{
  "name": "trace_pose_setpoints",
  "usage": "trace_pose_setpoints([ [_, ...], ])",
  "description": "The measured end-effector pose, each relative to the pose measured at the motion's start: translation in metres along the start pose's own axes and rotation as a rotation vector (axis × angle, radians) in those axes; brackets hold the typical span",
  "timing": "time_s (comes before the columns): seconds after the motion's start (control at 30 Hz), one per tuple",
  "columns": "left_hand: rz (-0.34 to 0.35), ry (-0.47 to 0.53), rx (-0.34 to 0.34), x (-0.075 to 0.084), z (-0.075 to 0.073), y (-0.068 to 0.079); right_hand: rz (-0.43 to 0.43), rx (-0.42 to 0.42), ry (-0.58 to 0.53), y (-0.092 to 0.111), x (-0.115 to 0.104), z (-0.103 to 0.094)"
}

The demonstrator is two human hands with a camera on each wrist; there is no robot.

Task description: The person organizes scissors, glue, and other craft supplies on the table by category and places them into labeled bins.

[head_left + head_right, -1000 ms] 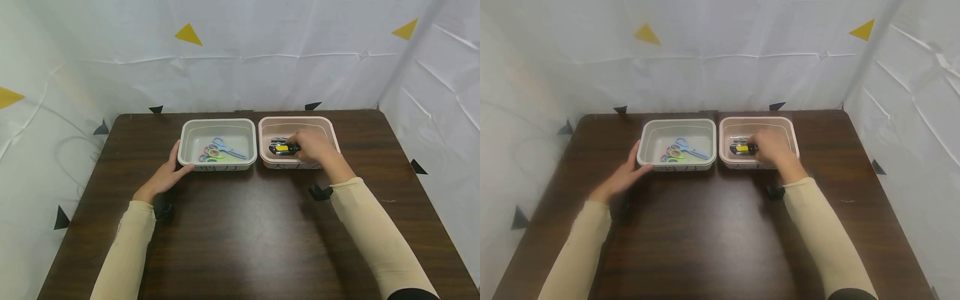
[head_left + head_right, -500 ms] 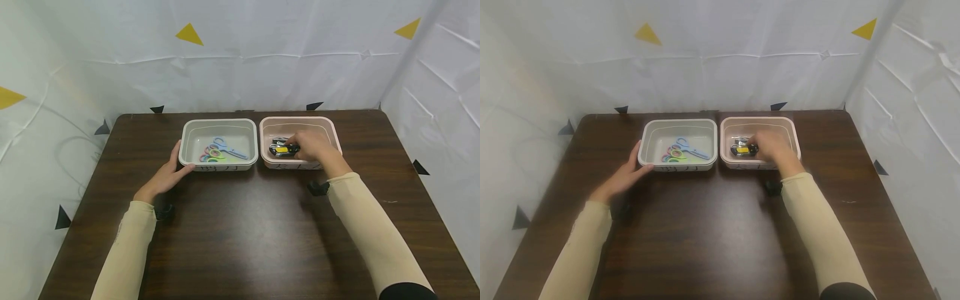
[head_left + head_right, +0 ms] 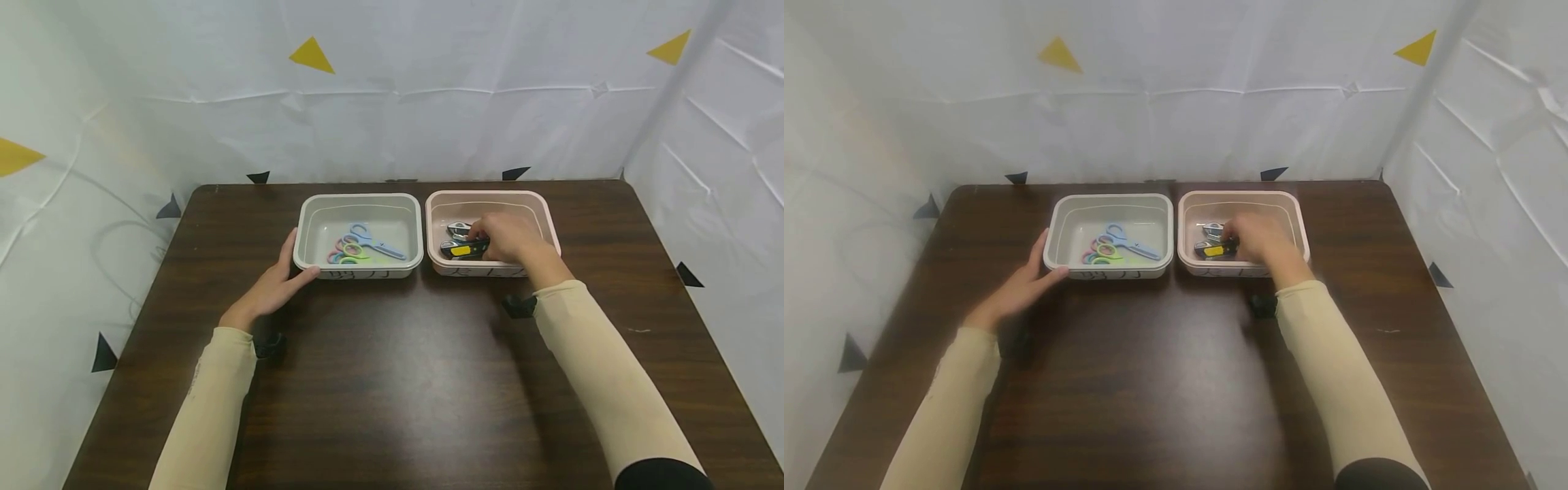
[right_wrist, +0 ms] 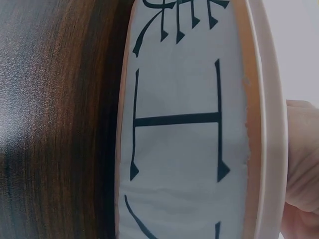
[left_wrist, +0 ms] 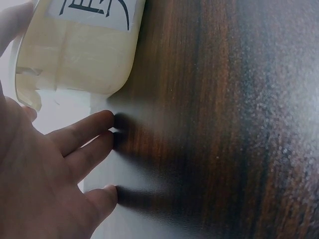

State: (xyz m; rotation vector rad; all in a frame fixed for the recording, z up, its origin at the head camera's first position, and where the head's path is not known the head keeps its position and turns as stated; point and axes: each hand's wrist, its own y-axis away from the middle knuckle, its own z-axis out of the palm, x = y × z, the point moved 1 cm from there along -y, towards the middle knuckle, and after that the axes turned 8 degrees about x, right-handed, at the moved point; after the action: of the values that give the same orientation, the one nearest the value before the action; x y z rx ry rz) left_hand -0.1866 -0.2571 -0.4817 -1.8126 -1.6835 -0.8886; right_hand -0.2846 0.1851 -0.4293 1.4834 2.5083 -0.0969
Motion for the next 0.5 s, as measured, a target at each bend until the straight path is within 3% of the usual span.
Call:
trace_pose_setpoints([
  [0.33, 0.004, 0.014, -0.005, 0.0007, 0.0026, -0.0007, 0.016, 0.009, -0.012, 0.0051, 0.0016, -0.0022],
  [0.5, 0.000, 0.006, -0.005, 0.0003, 0.0019, -0.0013, -0.006, 0.027, 0.040, 0.0076, 0.0014, -0.0073],
])
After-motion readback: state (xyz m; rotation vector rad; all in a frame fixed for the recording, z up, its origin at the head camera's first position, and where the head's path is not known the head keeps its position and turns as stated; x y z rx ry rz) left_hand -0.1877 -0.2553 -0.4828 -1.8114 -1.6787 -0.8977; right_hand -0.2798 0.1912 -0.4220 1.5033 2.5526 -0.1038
